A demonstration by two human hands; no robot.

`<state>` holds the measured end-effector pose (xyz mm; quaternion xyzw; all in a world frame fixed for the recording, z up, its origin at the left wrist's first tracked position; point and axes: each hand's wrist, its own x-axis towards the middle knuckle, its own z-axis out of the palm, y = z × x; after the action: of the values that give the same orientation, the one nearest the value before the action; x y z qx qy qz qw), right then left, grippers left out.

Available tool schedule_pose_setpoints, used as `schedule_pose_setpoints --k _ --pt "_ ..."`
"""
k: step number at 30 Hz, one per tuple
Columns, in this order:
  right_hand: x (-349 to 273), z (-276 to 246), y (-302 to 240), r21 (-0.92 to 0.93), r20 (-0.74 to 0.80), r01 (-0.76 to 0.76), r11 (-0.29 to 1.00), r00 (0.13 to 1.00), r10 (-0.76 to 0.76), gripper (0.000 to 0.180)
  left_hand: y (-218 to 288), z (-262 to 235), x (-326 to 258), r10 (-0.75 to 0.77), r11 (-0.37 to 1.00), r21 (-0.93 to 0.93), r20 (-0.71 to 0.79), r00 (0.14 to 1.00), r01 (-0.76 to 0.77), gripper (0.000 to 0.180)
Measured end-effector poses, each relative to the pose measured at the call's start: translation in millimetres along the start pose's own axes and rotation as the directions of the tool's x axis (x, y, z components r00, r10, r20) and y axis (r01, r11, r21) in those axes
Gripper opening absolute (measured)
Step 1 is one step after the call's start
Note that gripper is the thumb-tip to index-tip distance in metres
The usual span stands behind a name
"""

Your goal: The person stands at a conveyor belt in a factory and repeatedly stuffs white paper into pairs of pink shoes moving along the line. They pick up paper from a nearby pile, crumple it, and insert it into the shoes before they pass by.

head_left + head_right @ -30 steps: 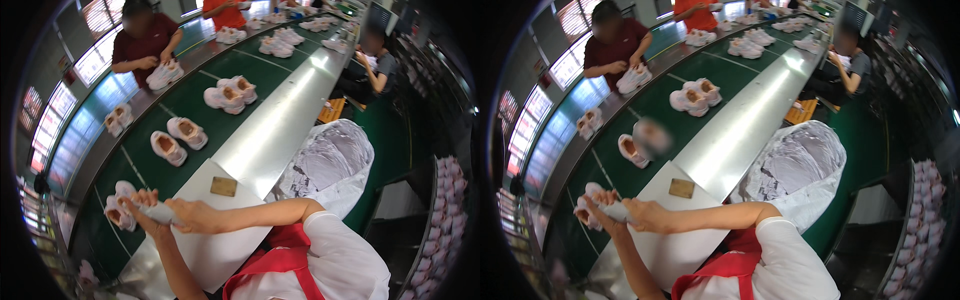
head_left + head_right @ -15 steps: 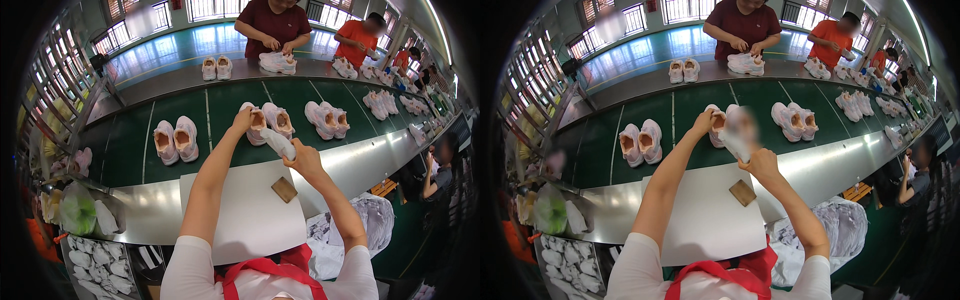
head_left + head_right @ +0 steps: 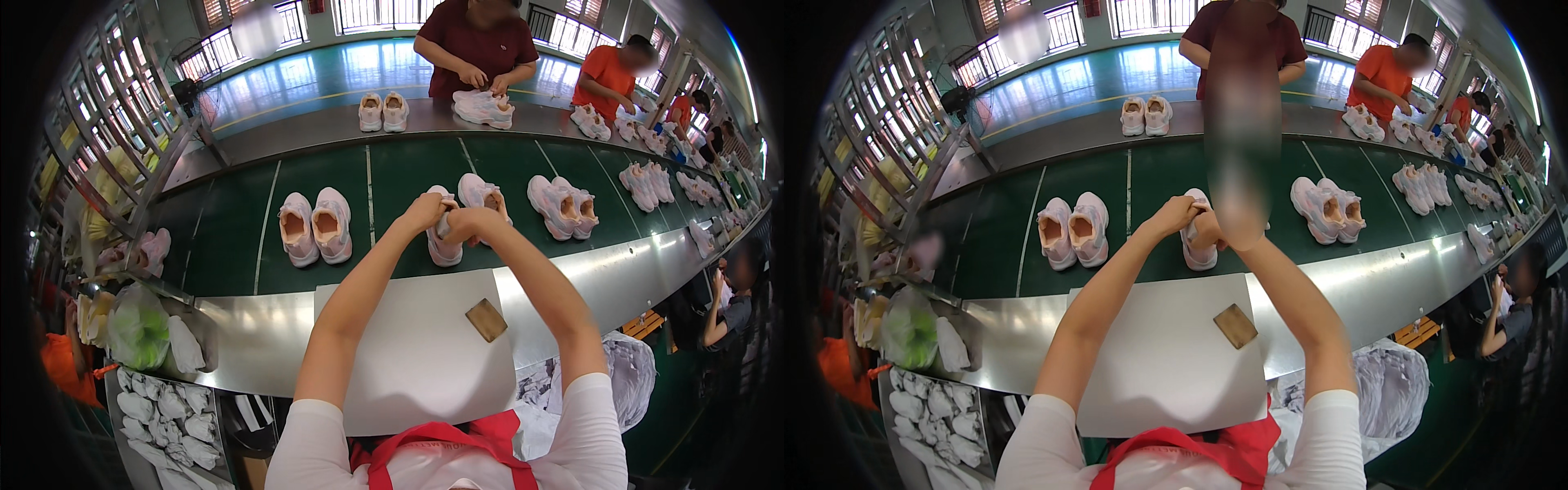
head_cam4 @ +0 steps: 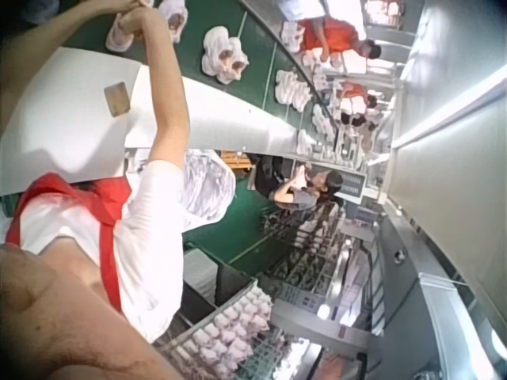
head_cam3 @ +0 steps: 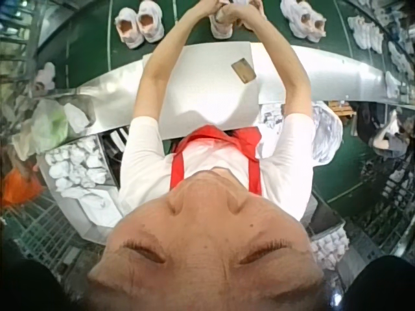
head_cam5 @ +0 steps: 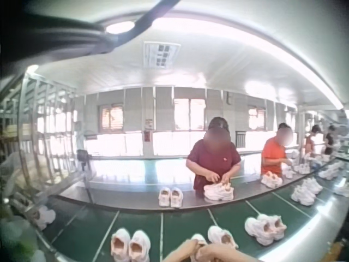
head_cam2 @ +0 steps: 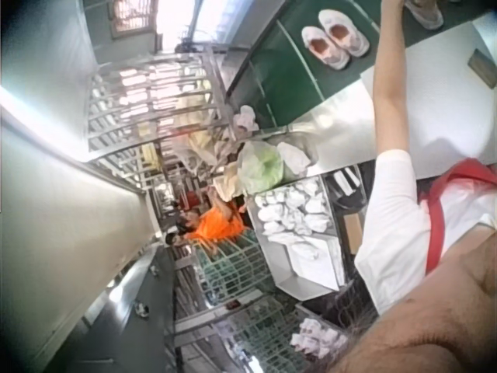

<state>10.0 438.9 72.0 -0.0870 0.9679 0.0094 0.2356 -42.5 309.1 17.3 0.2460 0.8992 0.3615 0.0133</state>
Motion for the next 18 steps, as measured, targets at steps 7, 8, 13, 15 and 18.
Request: schedule_pose_setpoints --k 7,8,13,15,18 --pt "8 27 -2 -0.225 -0.495 0.173 0.959 0.827 -0.265 0.019 -1 0 3 -0.014 1.0 0.005 0.072 0.997 0.014 0.025" --pt "8 32 3 -0.204 -0.546 0.08 0.976 0.818 -0.182 0.019 -1 -3 3 -0.056 0.996 -0.056 0.127 0.99 0.064 0.025" --pt "5 53 35 0.339 -0.732 0.247 0.908 0.676 0.089 0.038 -1 -5 -3 0.085 0.995 0.032 0.232 0.969 -0.095 0.053" --pt "18 58 39 0.273 -0.786 0.384 0.882 0.618 -0.026 0.043 4 8 -6 0.058 0.994 0.089 0.091 0.994 -0.066 0.051" --pt "49 66 31 0.324 -0.758 0.247 0.913 0.646 0.094 0.033 12 37 -7 -0.03 0.973 0.218 -0.208 0.978 0.076 0.013"
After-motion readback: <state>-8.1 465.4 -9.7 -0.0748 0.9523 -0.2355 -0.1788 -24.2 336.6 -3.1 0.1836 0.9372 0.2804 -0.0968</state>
